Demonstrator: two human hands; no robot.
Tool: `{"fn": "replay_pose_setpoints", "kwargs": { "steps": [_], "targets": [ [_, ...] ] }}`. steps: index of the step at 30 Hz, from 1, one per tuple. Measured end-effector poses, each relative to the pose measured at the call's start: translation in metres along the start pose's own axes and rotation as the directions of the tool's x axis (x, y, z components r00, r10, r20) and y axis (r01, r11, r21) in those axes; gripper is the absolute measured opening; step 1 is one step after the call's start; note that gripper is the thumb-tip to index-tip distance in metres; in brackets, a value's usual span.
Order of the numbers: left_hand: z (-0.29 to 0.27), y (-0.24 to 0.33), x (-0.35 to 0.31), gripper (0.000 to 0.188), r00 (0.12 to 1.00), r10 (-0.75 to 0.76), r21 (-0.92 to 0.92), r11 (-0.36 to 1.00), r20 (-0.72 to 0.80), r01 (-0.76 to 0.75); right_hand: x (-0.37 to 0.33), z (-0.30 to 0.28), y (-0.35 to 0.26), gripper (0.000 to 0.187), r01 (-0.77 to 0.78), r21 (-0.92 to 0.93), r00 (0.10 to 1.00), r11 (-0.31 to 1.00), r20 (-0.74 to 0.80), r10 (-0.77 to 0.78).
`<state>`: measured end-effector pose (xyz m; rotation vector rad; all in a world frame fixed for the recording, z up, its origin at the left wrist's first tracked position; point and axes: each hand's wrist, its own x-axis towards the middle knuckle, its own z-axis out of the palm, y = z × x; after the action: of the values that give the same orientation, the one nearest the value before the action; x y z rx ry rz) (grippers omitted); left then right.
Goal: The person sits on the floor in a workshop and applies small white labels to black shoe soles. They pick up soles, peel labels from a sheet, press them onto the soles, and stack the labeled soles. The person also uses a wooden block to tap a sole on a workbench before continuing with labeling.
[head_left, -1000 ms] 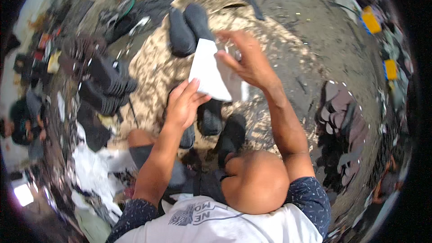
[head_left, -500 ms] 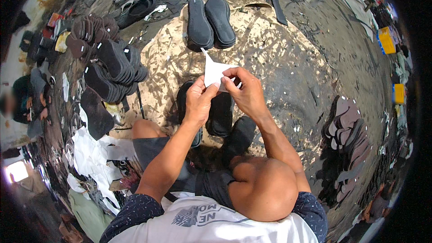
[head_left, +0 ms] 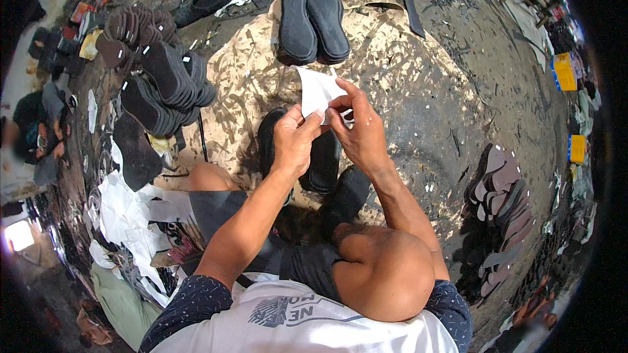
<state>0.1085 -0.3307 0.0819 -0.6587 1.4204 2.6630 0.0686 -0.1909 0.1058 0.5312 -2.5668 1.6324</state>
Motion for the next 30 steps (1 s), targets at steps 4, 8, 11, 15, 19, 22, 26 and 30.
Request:
{"fn": "replay_pose_setpoints", "kwargs": {
  "steps": [4, 8, 11, 15, 19, 22, 26, 30],
  "targets": [
    [-0.003, -0.005, 0.001, 0.03, 1.0, -0.028, -0.004, 1.0, -0.008, 0.028, 0.001, 0.0, 0.001, 0.052, 0.068, -0.161, 0.998, 0.985, 0.018, -0.066],
    [-0.008, -0.017, 0.0, 0.03, 0.998, -0.067, -0.111, 0.992, 0.013, 0.068, -0.005, 0.006, 0.008, 0.051, -0.04, 0.012, 0.997, 0.999, 0.061, 0.039],
    [-0.012, -0.022, -0.004, 0.028, 0.987, -0.155, -0.158, 0.976, -0.032, 0.148, -0.007, 0.008, 0.024, 0.049, -0.213, 0.31, 0.977, 0.927, 0.036, 0.212],
    [-0.045, -0.043, -0.032, 0.022, 0.879, -0.463, 0.097, 0.886, 0.114, 0.454, 0.017, -0.021, 0.068, 0.055, -0.445, 0.469, 0.88, 0.763, 0.071, 0.47],
    [-0.054, -0.07, -0.053, 0.021, 0.908, 0.044, 0.8, 0.455, 0.417, -0.39, 0.027, -0.011, 0.117, 0.057, -0.563, 0.323, 0.824, 0.761, 0.288, 0.488],
    [-0.043, -0.08, -0.049, 0.023, 0.835, 0.179, 0.826, 0.142, 0.521, -0.546, 0.036, 0.024, 0.136, 0.056, -0.522, 0.166, 0.82, 0.837, 0.368, 0.438],
    [-0.045, -0.105, -0.04, 0.022, 0.868, 0.143, 0.861, 0.123, 0.476, -0.493, 0.052, 0.048, 0.132, 0.055, -0.317, -0.051, 0.866, 0.947, 0.392, 0.311],
    [-0.045, -0.104, -0.037, 0.022, 0.87, 0.12, 0.86, 0.134, 0.479, -0.492, 0.051, 0.053, 0.136, 0.057, -0.16, -0.204, 0.936, 0.966, 0.28, 0.214]
  ]
}}
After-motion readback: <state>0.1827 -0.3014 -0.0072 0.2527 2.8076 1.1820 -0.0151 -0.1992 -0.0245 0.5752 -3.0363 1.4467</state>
